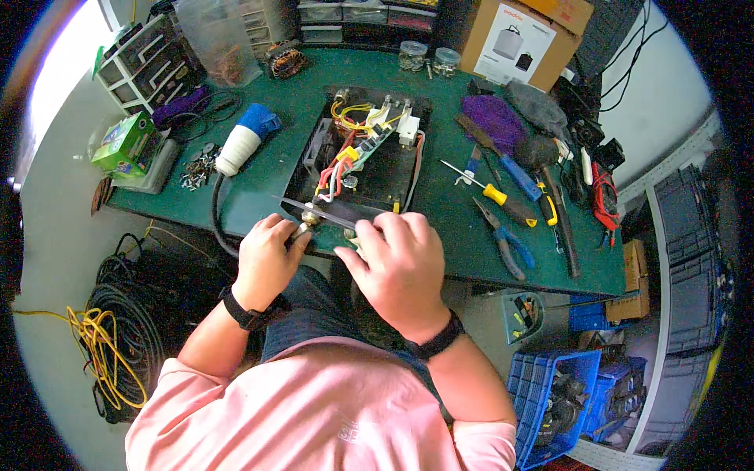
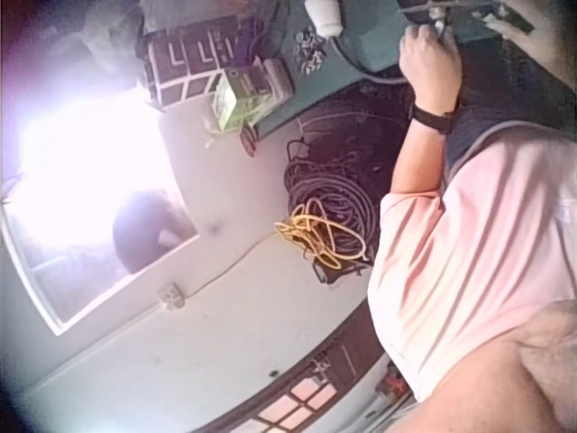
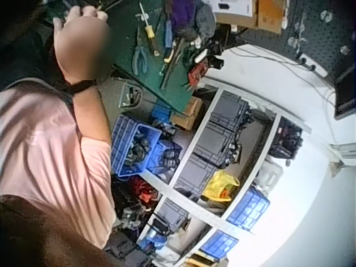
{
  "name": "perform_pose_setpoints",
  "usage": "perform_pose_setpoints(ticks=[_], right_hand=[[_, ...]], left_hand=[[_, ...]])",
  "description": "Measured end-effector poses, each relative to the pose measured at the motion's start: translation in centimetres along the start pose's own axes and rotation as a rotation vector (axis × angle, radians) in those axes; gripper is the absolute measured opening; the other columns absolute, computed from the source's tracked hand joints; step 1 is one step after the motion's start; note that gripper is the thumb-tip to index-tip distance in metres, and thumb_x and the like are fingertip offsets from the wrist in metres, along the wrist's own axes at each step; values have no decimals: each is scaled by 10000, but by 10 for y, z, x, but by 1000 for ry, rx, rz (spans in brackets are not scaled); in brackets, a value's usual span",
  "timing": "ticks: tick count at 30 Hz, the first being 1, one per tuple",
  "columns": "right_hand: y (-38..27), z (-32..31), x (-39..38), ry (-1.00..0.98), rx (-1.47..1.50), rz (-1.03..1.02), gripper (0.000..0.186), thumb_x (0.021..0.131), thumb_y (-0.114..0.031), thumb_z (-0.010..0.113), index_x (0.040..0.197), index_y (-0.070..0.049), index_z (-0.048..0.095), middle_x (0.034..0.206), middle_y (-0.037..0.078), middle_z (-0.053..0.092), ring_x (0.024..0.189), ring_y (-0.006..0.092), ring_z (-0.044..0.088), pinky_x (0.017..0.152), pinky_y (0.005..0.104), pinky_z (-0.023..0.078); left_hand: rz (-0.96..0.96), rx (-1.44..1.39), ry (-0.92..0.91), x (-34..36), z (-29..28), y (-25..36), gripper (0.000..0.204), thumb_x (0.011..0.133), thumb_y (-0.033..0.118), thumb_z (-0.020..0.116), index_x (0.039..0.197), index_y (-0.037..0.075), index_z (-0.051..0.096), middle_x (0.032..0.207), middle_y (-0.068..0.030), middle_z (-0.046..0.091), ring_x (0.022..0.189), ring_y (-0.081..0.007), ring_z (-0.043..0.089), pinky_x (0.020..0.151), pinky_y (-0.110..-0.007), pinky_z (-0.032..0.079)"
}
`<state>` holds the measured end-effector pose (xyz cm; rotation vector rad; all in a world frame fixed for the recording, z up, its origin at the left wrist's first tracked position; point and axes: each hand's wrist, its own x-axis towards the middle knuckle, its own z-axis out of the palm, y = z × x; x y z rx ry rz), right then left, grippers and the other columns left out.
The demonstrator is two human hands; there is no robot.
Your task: The person works on an open electronic device with exposed wiring and a circuit board. They manipulate the internal components, open a plastic case to retrieve small metal parts, and use a screwdriver to adjust connections on the device.
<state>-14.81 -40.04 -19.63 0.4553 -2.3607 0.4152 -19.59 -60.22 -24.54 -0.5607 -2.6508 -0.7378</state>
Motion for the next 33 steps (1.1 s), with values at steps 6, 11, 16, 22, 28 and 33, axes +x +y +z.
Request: perform_pose_setpoints(ticks=[6, 11, 16, 22, 28, 33], right_hand=[[0, 25, 16, -51, -88, 22, 229, 753, -223, 738, 686, -121, 544, 733, 50, 507, 724, 251, 557, 577, 382, 481], [1, 28, 19, -22, -85, 86, 228, 747, -192, 751, 684, -105, 549, 735, 66, 517, 716, 271, 556, 584, 392, 479], [1, 29, 19, -2, -46, 125, 246, 740, -179, 760, 661, -95, 542, 721, 73, 512, 713, 281, 552, 592, 400, 471], [6, 30, 17, 20, -25, 88, 250, 735, -180, 759, 658, -99, 536, 711, 67, 503, 698, 275, 535, 585, 404, 452], [-1, 27, 12, 4, -57, 33, 181, 669, -116, 780, 684, -86, 601, 690, 59, 499, 691, 271, 514, 586, 394, 442], [0, 26, 7, -9, -77, -36, 183, 656, -112, 779, 724, -89, 611, 707, 41, 514, 704, 258, 523, 590, 382, 448]], left_hand=[[43, -35, 22, 5, 2, -1, 186, 834, 177, 683, 738, 24, 637, 746, -153, 586, 748, -353, 592, 678, -432, 483], [10, -75, 39, 3, 2, 5, 203, 836, 166, 677, 701, 29, 612, 728, -148, 593, 721, -351, 598, 666, -437, 493], [4, -94, 51, -2, -1, 7, 200, 831, 156, 684, 701, 22, 613, 720, -153, 590, 712, -357, 597, 655, -445, 492], [30, -105, 21, -2, -6, 5, 198, 830, 164, 685, 707, 25, 617, 724, -141, 593, 711, -349, 597, 642, -438, 494], [25, -89, 52, -4, 1, 1, 182, 829, 170, 694, 746, 18, 640, 694, -146, 570, 679, -338, 582, 631, -421, 479], [30, -90, 96, -6, 8, 0, 158, 804, 145, 714, 740, 27, 630, 691, -139, 568, 674, -330, 580, 619, -416, 481]])
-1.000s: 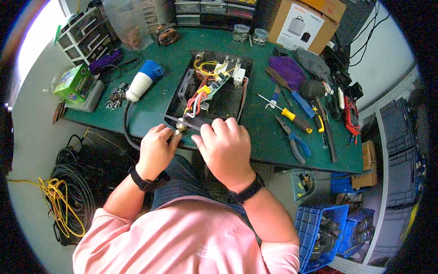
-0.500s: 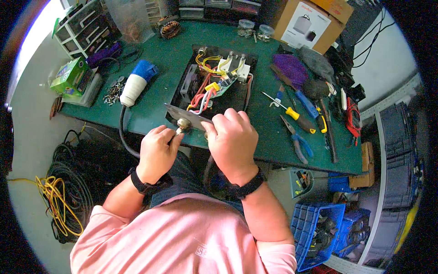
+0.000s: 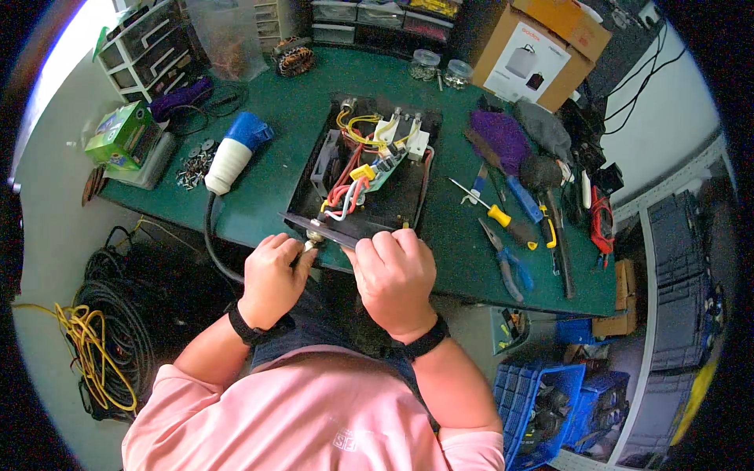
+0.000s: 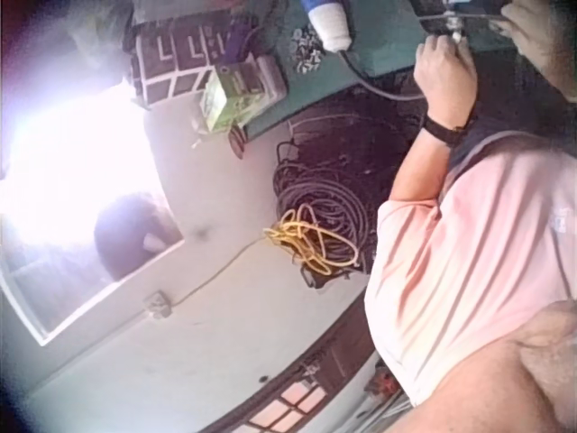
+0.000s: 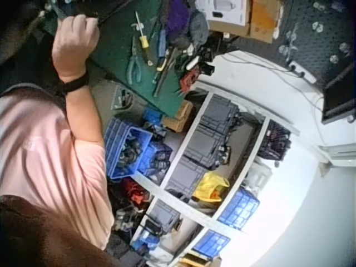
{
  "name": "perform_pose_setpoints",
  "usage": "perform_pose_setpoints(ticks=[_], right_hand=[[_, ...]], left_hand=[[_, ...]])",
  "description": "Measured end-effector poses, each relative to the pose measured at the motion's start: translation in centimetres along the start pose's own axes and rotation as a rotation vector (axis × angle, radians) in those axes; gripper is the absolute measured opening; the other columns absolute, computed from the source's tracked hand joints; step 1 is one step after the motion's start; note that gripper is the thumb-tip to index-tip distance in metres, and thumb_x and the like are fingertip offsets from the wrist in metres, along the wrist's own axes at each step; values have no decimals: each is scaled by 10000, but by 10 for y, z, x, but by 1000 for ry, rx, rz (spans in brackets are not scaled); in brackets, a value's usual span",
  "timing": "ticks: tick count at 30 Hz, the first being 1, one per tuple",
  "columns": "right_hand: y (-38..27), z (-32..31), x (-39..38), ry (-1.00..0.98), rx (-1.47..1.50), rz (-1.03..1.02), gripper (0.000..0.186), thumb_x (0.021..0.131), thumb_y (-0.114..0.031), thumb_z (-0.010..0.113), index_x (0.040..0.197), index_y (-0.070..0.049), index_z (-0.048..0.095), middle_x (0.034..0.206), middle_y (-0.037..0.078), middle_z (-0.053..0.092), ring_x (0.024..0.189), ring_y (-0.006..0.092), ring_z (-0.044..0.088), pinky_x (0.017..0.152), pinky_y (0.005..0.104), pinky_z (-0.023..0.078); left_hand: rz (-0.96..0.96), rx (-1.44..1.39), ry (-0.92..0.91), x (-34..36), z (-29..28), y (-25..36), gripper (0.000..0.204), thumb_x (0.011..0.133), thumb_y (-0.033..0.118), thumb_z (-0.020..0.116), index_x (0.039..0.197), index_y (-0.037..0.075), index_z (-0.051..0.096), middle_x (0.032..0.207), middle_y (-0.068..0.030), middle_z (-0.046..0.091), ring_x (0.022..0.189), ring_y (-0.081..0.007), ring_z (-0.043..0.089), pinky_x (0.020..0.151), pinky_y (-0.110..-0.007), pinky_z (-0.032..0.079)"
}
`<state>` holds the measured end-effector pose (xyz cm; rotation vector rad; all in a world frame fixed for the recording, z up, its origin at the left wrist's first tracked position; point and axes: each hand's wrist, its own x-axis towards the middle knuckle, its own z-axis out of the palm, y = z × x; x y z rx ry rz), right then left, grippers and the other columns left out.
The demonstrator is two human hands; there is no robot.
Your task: The person works on an open electronic device with exposed wiring and a circuit board. They manipulate the internal components, open a plastic case to retrieve small metal parts, and use a screwdriver to adjust connections on the device.
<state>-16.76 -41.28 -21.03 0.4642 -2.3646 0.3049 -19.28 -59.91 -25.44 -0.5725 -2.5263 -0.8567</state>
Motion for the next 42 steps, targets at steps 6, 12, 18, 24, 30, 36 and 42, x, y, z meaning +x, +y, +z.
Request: perform_pose_setpoints(ticks=[6, 12, 18, 24, 30, 36, 42], right_hand=[[-2, -2, -1, -31, -7, -10, 178, 664, -98, 778, 752, -81, 624, 731, 45, 546, 709, 257, 538, 597, 380, 454], [-3, 2, 0, 2, -47, -33, 230, 749, -170, 747, 703, -105, 531, 710, 51, 474, 705, 241, 517, 606, 362, 456], [-5, 0, -1, -25, -50, -13, 223, 744, -170, 748, 733, -97, 537, 739, 61, 489, 724, 256, 516, 631, 370, 456], [-5, -1, -3, -42, -17, -2, 226, 740, -184, 744, 745, -101, 534, 760, 61, 489, 761, 255, 518, 659, 376, 456], [-4, -2, -6, -45, 21, 19, 217, 742, -180, 743, 783, -104, 544, 800, 63, 494, 798, 260, 515, 687, 381, 457], [1, -18, -13, 39, 159, 23, 290, 732, -130, 757, 974, -52, 619, 930, 94, 555, 876, 300, 538, 761, 403, 470], [21, -42, -35, 105, 156, 146, 277, 720, -97, 762, 956, -36, 632, 914, 109, 576, 872, 316, 553, 774, 422, 472]], left_hand=[[4, -50, 21, -2, 5, -3, 158, 791, 141, 725, 750, 26, 624, 695, -141, 569, 671, -336, 573, 618, -419, 478], [-16, -54, 8, -3, 4, -3, 162, 791, 146, 723, 754, 27, 620, 703, -141, 569, 684, -339, 572, 626, -420, 476], [-3, -50, 10, -1, 3, -4, 165, 799, 151, 714, 750, 26, 618, 719, -145, 578, 705, -345, 584, 636, -425, 479], [-41, -30, 0, -2, 5, -4, 204, 812, 173, 699, 705, 46, 580, 727, -135, 584, 726, -342, 593, 636, -443, 490], [-32, -19, 2, -2, 5, -2, 181, 816, 168, 695, 732, 37, 603, 737, -137, 583, 729, -346, 592, 641, -442, 486], [-18, -5, -13, -2, 7, -3, 184, 831, 150, 690, 741, 22, 592, 738, -146, 579, 738, -357, 590, 662, -438, 477], [-41, -31, -66, 0, 3, -1, 183, 831, 145, 691, 749, 13, 593, 728, -153, 570, 731, -369, 577, 658, -436, 458]])
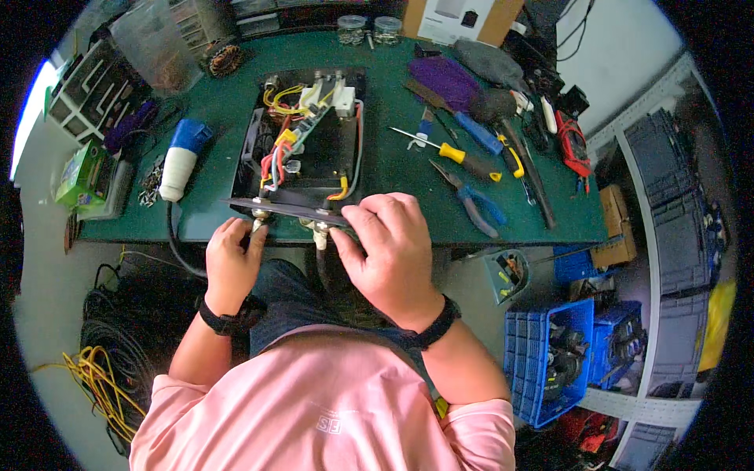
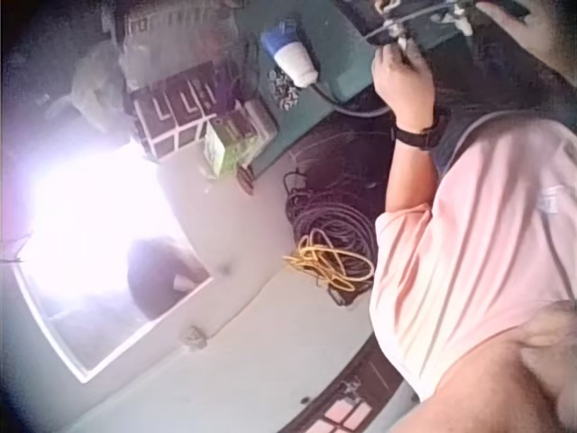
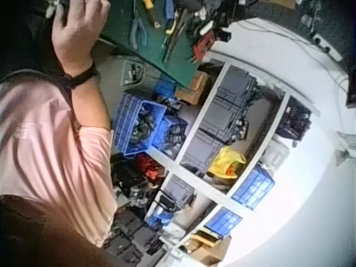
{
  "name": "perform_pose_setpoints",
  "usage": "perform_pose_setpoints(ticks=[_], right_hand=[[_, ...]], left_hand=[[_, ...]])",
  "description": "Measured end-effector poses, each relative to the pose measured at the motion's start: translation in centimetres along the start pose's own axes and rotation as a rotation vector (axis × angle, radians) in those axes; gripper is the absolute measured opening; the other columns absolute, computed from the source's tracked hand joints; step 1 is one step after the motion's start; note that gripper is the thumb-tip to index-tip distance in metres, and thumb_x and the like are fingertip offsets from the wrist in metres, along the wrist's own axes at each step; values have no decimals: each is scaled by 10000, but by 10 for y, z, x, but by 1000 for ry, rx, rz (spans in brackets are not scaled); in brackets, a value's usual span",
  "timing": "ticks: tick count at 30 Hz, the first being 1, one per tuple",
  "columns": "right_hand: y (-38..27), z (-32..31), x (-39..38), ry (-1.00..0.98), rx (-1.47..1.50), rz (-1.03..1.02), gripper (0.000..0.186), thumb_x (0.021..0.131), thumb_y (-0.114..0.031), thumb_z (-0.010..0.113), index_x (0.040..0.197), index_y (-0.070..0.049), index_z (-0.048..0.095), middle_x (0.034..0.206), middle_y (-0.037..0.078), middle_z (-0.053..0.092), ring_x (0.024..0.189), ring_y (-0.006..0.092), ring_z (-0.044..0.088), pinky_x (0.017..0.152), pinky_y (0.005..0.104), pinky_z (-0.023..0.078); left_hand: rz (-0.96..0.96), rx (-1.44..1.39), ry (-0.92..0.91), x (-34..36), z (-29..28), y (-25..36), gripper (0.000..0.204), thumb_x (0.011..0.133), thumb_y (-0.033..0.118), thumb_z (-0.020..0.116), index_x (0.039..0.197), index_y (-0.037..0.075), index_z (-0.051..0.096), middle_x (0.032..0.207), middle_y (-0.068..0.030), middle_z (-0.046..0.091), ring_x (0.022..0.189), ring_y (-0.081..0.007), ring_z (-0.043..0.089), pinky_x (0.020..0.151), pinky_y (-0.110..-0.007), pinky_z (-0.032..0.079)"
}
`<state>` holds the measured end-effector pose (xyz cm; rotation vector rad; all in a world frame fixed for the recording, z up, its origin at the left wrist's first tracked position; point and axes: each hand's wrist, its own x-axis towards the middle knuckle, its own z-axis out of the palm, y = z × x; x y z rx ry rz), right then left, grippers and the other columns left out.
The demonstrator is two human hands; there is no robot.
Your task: The person works on an open electronic device with exposed wiring and a circuit board. They manipulate the internal components, open a plastic case to retrieve small metal parts, and use a screwdriver to adjust connections on the device.
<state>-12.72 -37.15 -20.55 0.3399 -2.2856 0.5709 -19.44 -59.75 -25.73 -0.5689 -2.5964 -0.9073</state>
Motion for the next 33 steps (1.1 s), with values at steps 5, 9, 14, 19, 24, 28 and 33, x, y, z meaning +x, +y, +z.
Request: perform_pose_setpoints(ticks=[5, 9, 14, 19, 24, 28, 33], right_hand=[[17, -12, -19, 41, -35, 71, 271, 714, -91, 763, 949, -41, 638, 920, 106, 579, 877, 320, 554, 776, 421, 474], [25, -22, -31, 61, -42, 149, 228, 716, -63, 756, 915, -41, 647, 904, 108, 590, 874, 316, 558, 774, 411, 477], [36, -31, -47, 70, -76, 207, 225, 713, -44, 757, 909, -33, 648, 900, 110, 596, 867, 313, 562, 767, 408, 476], [43, -35, -59, 85, -93, 259, 209, 719, -32, 756, 899, -34, 650, 905, 109, 594, 875, 308, 563, 774, 405, 477], [41, -35, -59, 65, -102, 261, 201, 728, -29, 749, 902, -37, 649, 911, 110, 592, 883, 308, 560, 789, 405, 473], [42, -33, -63, 48, -96, 269, 208, 732, -29, 748, 913, -38, 646, 917, 109, 590, 900, 310, 556, 809, 412, 462], [38, -33, -64, 27, -102, 283, 218, 730, -27, 750, 921, -37, 644, 917, 108, 589, 902, 311, 555, 814, 408, 464]], left_hand=[[-54, -40, -37, 2, -8, 5, 241, 794, 186, 745, 844, -24, 639, 752, -155, 578, 694, -324, 578, 641, -399, 466], [-80, -83, -12, 1, -21, 0, 247, 771, 160, 768, 865, -31, 641, 793, -150, 605, 692, -290, 599, 646, -363, 482], [-159, -107, 38, 4, -46, -3, 201, 812, 126, 738, 803, -43, 629, 736, -134, 595, 641, -240, 584, 605, -323, 458], [-99, -44, 87, 13, -56, -7, 208, 823, 134, 732, 791, -40, 624, 710, -126, 592, 616, -227, 565, 589, -320, 444], [-139, -108, 88, 10, -53, -9, 208, 823, 139, 730, 785, -37, 626, 702, -121, 589, 607, -228, 553, 586, -324, 438], [-110, -103, 92, 14, -52, -1, 205, 821, 138, 731, 780, -35, 627, 702, -120, 590, 603, -230, 551, 585, -325, 437], [-80, -134, 140, 17, -55, 5, 197, 817, 141, 738, 782, -24, 634, 710, -115, 595, 612, -222, 549, 595, -320, 441]])
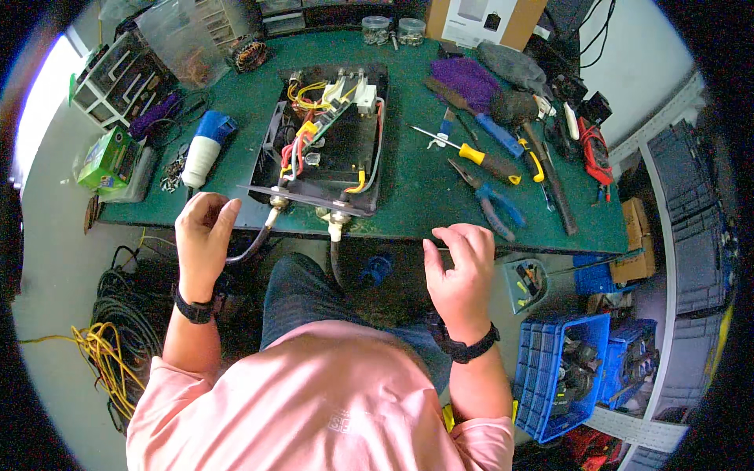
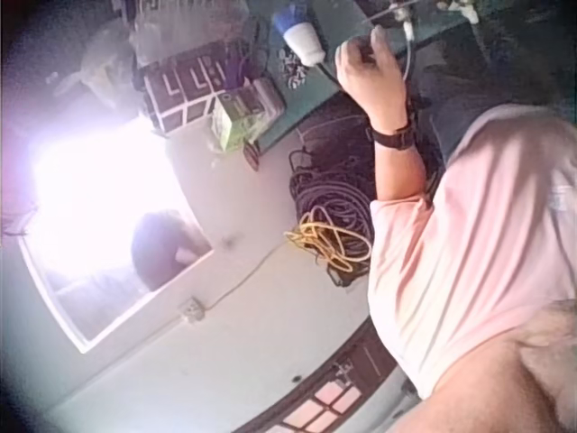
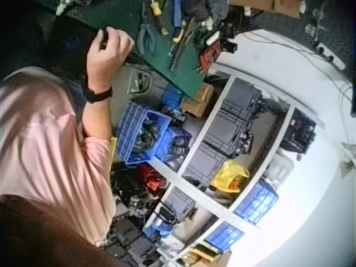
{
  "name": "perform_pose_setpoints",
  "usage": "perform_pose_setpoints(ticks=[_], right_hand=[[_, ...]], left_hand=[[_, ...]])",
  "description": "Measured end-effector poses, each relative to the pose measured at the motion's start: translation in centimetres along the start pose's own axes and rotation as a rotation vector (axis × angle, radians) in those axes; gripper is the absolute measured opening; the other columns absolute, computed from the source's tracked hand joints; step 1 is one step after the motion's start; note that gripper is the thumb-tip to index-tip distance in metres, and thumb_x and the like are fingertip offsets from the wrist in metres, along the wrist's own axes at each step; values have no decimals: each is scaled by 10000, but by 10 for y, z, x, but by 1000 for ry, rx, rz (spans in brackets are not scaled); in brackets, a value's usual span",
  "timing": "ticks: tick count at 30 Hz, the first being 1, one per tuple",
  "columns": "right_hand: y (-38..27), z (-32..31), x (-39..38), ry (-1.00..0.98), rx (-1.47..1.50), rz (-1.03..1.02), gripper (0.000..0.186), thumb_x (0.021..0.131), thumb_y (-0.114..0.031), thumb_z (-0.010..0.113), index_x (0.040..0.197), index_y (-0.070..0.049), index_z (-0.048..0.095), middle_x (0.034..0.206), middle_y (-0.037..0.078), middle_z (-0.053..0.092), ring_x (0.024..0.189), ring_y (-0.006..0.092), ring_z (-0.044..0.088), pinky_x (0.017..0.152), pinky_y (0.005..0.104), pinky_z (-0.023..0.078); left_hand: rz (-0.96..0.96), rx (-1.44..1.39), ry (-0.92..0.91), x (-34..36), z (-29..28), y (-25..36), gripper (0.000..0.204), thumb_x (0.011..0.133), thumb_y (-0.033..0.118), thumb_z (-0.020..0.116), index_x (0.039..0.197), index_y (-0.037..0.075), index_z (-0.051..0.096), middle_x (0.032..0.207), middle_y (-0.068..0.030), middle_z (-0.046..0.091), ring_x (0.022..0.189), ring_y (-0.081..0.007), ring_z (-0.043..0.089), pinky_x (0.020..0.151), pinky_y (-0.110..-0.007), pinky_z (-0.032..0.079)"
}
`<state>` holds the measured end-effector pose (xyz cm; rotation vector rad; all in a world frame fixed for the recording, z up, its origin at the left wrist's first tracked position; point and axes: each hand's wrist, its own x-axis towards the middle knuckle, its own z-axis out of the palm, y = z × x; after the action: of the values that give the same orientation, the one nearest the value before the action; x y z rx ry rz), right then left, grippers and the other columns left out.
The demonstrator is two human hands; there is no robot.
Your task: The person works on an open electronic device with exposed wiring and a circuit board. They manipulate the internal components, open a plastic case to retrieve small metal parts, and use a screwdriver to adjust connections on the device.
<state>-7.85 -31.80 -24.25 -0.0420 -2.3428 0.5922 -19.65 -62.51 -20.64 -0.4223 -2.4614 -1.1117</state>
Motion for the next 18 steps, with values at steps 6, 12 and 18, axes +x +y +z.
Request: perform_pose_setpoints(ticks=[6, 12, 18], right_hand=[[-2, -1, 1, 1, 2, -6, 216, 730, -30, 750, 917, -37, 643, 910, 106, 591, 900, 312, 556, 803, 408, 471], [0, -2, 2, 2, -4, 0, 212, 732, -33, 748, 916, -35, 642, 909, 108, 591, 901, 313, 555, 802, 412, 470], [-4, -2, 5, -10, 21, -7, 215, 734, -36, 747, 925, -34, 648, 916, 114, 594, 915, 314, 552, 812, 410, 468]], left_hand=[[37, 5, 3, 9, -6, 11, 203, 813, 150, 742, 807, -22, 635, 748, -111, 611, 644, -227, 556, 620, -324, 453], [71, 132, -118, 24, -14, 17, 272, 785, 178, 761, 941, -9, 639, 909, -141, 623, 810, -281, 585, 742, -362, 472], [152, 77, -105, 27, 2, -3, 435, 804, 209, 752, 1155, 7, 595, 1187, -176, 577, 1114, -337, 556, 930, -395, 453]])
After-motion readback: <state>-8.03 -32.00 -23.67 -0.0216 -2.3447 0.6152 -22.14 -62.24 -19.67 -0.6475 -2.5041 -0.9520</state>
